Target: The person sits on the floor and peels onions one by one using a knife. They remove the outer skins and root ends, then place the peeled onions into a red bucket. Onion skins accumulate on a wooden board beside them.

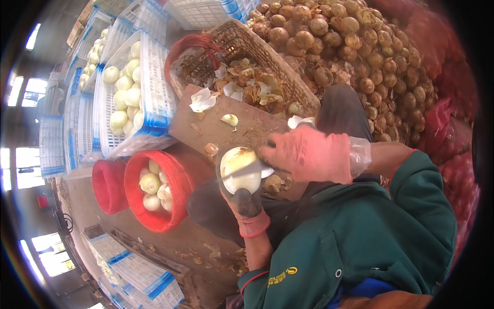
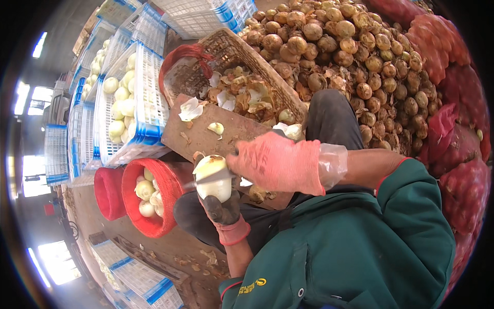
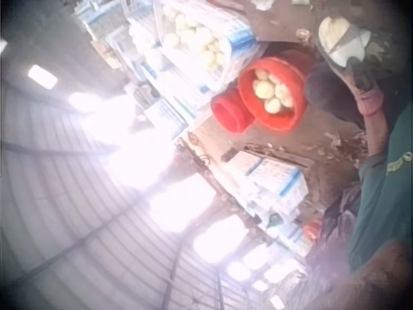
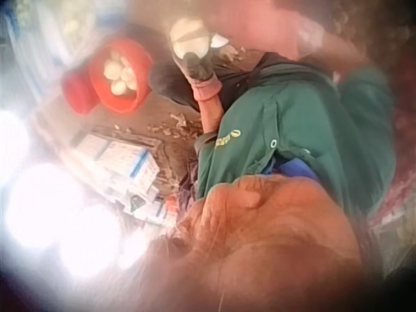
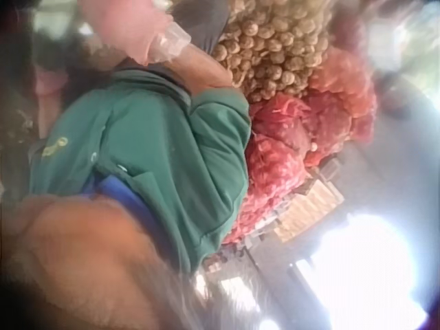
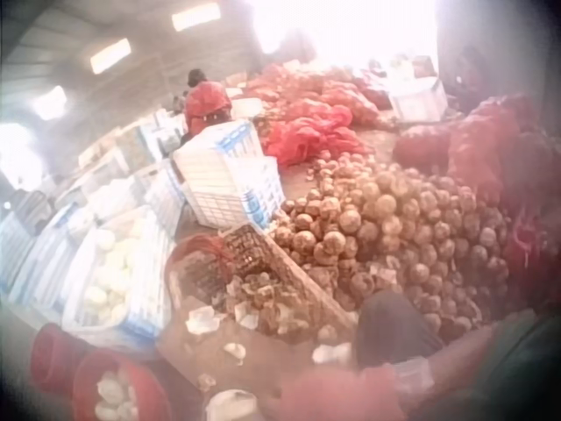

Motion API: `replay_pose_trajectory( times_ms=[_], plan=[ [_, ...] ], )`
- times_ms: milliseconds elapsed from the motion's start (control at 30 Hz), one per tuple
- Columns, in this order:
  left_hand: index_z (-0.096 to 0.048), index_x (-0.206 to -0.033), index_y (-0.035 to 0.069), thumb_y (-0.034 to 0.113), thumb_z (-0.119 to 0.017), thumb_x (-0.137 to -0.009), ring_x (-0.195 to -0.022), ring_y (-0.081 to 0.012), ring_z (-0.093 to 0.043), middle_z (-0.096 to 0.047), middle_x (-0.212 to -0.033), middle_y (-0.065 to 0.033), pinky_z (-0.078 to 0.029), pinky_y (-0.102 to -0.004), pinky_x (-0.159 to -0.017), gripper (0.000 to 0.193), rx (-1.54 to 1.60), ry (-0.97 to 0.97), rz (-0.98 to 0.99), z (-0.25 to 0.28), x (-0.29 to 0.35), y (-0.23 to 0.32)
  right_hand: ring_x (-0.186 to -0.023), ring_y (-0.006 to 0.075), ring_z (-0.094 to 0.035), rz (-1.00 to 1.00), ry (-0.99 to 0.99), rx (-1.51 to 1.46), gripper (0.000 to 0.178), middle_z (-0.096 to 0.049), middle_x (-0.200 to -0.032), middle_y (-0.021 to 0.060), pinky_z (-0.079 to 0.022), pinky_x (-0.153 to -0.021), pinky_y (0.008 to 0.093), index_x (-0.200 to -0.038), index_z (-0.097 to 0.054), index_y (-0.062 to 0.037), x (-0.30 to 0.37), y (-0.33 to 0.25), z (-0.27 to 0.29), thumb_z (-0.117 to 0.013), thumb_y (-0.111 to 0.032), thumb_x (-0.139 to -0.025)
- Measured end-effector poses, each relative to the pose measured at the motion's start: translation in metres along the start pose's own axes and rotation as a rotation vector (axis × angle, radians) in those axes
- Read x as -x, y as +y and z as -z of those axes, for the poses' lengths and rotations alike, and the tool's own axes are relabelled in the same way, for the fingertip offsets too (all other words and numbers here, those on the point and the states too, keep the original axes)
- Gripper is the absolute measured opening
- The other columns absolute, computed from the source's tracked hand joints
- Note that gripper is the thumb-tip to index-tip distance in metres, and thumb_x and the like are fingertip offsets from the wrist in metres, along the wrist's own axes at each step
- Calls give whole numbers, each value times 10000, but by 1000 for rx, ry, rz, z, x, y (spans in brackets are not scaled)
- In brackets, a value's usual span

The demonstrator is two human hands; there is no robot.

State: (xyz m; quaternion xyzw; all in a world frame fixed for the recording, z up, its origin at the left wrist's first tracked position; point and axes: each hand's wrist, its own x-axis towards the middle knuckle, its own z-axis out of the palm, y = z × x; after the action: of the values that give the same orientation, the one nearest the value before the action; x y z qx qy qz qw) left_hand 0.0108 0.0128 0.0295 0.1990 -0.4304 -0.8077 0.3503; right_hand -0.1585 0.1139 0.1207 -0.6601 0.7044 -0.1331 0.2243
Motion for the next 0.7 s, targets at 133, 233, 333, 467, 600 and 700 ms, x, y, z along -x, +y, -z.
replay_pose_trajectory(
  times_ms=[133,233,333,467,600,700],
  plan=[
    [-362,-1347,-32,431,-833,-632,-1063,-281,-577,-532,-1199,-174,-544,-405,-859,973,-40,67,-43,-15,-2,7,-682,321,-645,115,25,178,286,-552,-804,165,-516,-519,388,-995,-518,28,4,-4,-6,-609,-122,-769],
    [-366,-1340,-47,467,-834,-619,-1064,-282,-579,-534,-1198,-178,-535,-392,-865,1002,-114,53,-40,-10,-4,5,-684,310,-645,64,34,254,318,-546,-791,160,-512,-510,372,-1006,-513,33,2,-3,-15,-627,-118,-750],
    [-357,-1360,-39,471,-815,-624,-1066,-278,-570,-511,-1220,-165,-507,-413,-923,1006,-132,58,-35,-6,-1,3,-685,303,-643,110,9,263,365,-555,-801,158,-506,-503,368,-1033,-504,36,1,4,-13,-643,-107,-728],
    [-374,-1340,-51,473,-814,-614,-1067,-284,-569,-520,-1210,-172,-498,-420,-933,997,-78,15,-48,-5,-1,-2,-699,289,-643,69,19,211,385,-568,-817,153,-506,-509,361,-1048,-499,36,-2,18,-18,-647,-91,-716],
    [-369,-1330,-76,538,-826,-586,-1064,-279,-578,-544,-1187,-184,-509,-397,-902,1068,-157,16,-67,-6,-5,2,-710,285,-646,94,4,246,367,-573,-832,158,-512,-525,364,-1057,-507,38,2,15,-17,-630,-93,-737],
    [-363,-1329,-87,595,-827,-565,-1058,-275,-586,-560,-1174,-194,-513,-381,-889,1124,-236,35,-56,-6,-4,1,-697,282,-645,149,24,270,339,-572,-831,161,-512,-519,367,-1051,-511,38,5,7,-14,-609,-96,-756]
  ],
)
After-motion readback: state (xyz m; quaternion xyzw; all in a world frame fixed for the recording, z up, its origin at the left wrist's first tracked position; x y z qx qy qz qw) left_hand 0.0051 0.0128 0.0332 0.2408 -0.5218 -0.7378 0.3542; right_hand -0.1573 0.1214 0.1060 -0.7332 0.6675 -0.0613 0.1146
